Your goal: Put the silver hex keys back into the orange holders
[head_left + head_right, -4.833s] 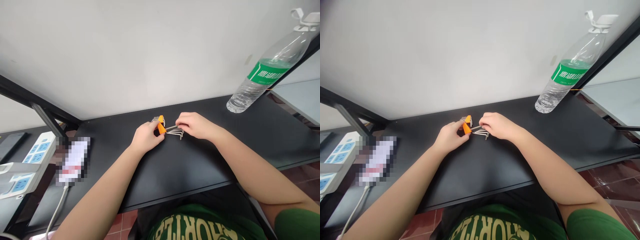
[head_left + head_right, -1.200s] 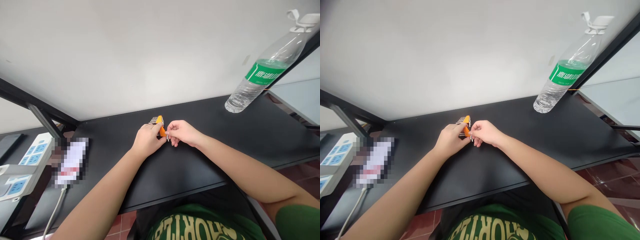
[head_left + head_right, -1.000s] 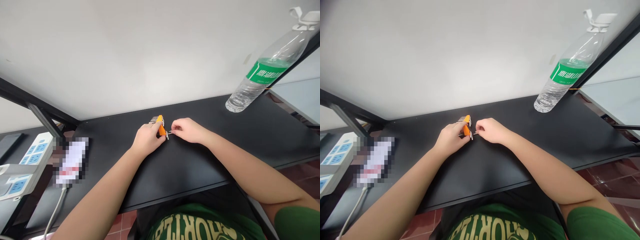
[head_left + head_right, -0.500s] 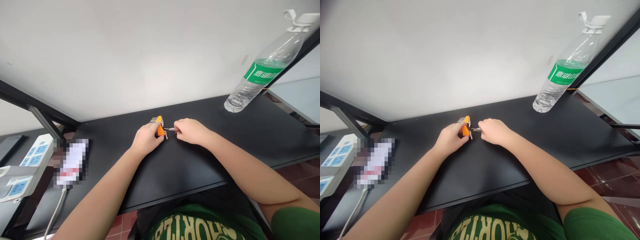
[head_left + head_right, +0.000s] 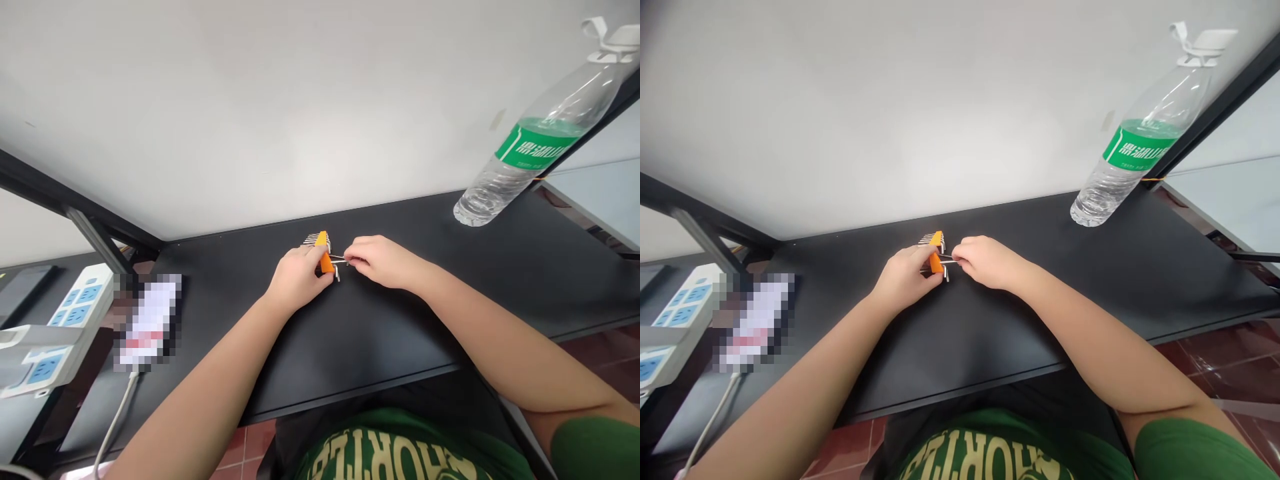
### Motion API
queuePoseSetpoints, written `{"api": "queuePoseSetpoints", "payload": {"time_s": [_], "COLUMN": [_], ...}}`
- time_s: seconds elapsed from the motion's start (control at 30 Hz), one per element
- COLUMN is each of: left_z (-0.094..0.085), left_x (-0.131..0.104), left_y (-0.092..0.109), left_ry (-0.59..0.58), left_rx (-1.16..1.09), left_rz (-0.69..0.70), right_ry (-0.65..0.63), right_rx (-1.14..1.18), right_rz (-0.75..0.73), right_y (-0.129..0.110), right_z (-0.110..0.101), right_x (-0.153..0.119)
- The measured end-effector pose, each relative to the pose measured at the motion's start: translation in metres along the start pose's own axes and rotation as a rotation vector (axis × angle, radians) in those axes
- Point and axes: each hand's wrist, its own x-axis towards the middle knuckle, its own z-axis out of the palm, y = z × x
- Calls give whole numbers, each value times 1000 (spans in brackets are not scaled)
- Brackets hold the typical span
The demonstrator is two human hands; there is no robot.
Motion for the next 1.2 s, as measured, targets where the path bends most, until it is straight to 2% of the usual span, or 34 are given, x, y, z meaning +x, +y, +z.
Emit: {"api": "queuePoseSetpoints", "payload": {"time_s": [0.1, 0.23, 0.3, 0.5, 0.63, 0.73, 0.83, 1.0, 1.07, 1.2], "left_z": [-1, -2, -2, 0, 0, 0, 1, 0, -1, -2], "left_x": [1, 0, 0, -1, -1, -2, -2, 1, 2, 3], "left_y": [3, 12, 14, 8, 6, 8, 8, 5, 4, 4], "left_ry": [0, 4, 4, 27, 24, 17, 1, -53, -60, -52], "left_rx": [52, 66, 61, 41, 16, -6, 2, -9, -48, -55], "left_rz": [70, 159, 162, 48, 36, 68, 33, -99, -124, -129], "right_ry": [4, -70, -78, -29, -87, -101, -82, 83, 36, -31], "right_rx": [134, 542, 733, 1027, 1177, 1058, 812, 143, -26, -112], "right_rz": [64, 332, 419, 407, 408, 412, 410, 277, 245, 232], "right_y": [-3, -6, -6, -3, 0, -1, -4, 4, 8, 11], "right_z": [0, 12, 20, 28, 29, 31, 30, 19, 18, 21], "right_x": [2, 10, 14, 15, 14, 15, 15, 11, 10, 11]}}
